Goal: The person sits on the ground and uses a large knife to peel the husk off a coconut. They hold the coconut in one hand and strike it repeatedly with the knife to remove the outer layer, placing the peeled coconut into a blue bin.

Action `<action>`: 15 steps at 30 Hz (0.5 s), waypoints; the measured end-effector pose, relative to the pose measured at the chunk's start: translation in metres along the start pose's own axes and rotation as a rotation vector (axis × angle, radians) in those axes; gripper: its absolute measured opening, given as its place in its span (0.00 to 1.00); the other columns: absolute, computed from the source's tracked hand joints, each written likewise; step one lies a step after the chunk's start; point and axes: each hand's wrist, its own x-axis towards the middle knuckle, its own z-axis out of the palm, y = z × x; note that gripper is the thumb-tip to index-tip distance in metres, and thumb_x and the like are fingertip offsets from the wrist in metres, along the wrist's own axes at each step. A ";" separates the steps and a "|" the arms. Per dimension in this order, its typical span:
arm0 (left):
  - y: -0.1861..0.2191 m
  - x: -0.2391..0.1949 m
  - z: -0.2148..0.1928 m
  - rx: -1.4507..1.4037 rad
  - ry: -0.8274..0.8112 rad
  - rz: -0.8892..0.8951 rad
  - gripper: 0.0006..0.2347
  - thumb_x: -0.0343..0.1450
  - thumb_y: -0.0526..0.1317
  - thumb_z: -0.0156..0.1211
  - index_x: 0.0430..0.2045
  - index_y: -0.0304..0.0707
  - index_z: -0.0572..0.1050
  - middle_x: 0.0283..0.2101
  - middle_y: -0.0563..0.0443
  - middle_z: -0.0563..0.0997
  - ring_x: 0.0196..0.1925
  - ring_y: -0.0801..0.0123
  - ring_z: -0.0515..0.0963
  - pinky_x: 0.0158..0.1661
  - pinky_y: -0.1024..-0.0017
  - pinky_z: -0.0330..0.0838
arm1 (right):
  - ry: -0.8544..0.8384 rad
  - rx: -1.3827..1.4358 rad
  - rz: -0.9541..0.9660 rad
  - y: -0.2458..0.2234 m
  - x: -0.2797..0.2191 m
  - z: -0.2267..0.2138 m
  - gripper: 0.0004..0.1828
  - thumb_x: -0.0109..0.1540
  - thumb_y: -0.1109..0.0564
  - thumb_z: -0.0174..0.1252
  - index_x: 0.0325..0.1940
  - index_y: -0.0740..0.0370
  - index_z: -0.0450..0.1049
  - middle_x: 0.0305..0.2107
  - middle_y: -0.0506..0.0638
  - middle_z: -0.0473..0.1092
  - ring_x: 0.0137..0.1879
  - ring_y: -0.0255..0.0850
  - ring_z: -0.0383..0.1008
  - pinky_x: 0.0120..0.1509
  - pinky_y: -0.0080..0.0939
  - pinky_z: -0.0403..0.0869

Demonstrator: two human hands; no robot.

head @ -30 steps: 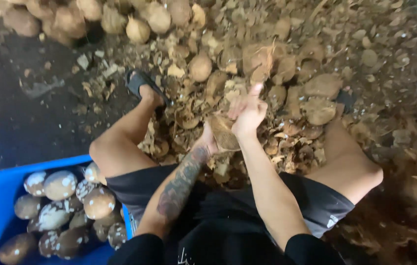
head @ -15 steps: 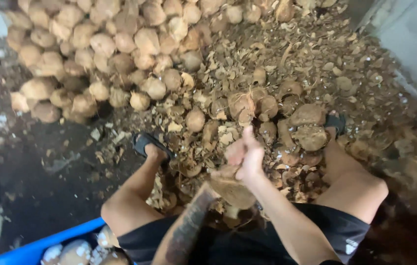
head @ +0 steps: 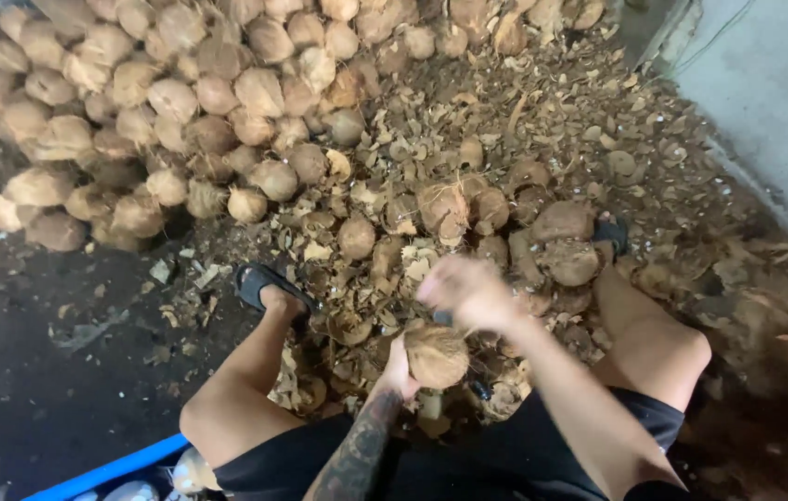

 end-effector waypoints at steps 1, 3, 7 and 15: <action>0.002 0.003 0.002 -0.070 0.040 -0.023 0.40 0.57 0.68 0.71 0.54 0.33 0.80 0.58 0.32 0.80 0.61 0.41 0.77 0.61 0.45 0.71 | -0.249 0.024 -0.068 0.008 -0.012 0.027 0.07 0.64 0.63 0.56 0.36 0.62 0.81 0.37 0.54 0.80 0.40 0.44 0.79 0.51 0.43 0.79; 0.006 0.002 0.006 -0.150 0.087 -0.030 0.39 0.58 0.67 0.71 0.53 0.33 0.81 0.58 0.32 0.80 0.60 0.41 0.78 0.61 0.44 0.72 | -0.514 0.034 -0.134 0.049 -0.017 0.069 0.12 0.65 0.58 0.51 0.34 0.66 0.79 0.31 0.60 0.78 0.40 0.53 0.73 0.62 0.55 0.72; 0.002 -0.015 0.017 -0.392 0.239 -0.062 0.36 0.59 0.65 0.72 0.51 0.34 0.82 0.56 0.33 0.82 0.58 0.40 0.80 0.60 0.43 0.73 | -0.301 -0.156 -0.285 0.130 -0.001 0.120 0.14 0.64 0.45 0.65 0.27 0.51 0.80 0.25 0.52 0.78 0.39 0.53 0.77 0.48 0.47 0.73; -0.004 -0.014 0.056 -0.820 0.462 -0.134 0.30 0.61 0.62 0.72 0.48 0.36 0.84 0.52 0.34 0.84 0.55 0.39 0.83 0.57 0.41 0.76 | 0.035 0.282 -0.183 0.134 0.012 0.147 0.38 0.69 0.49 0.60 0.02 0.53 0.67 0.00 0.47 0.64 0.11 0.40 0.67 0.24 0.33 0.69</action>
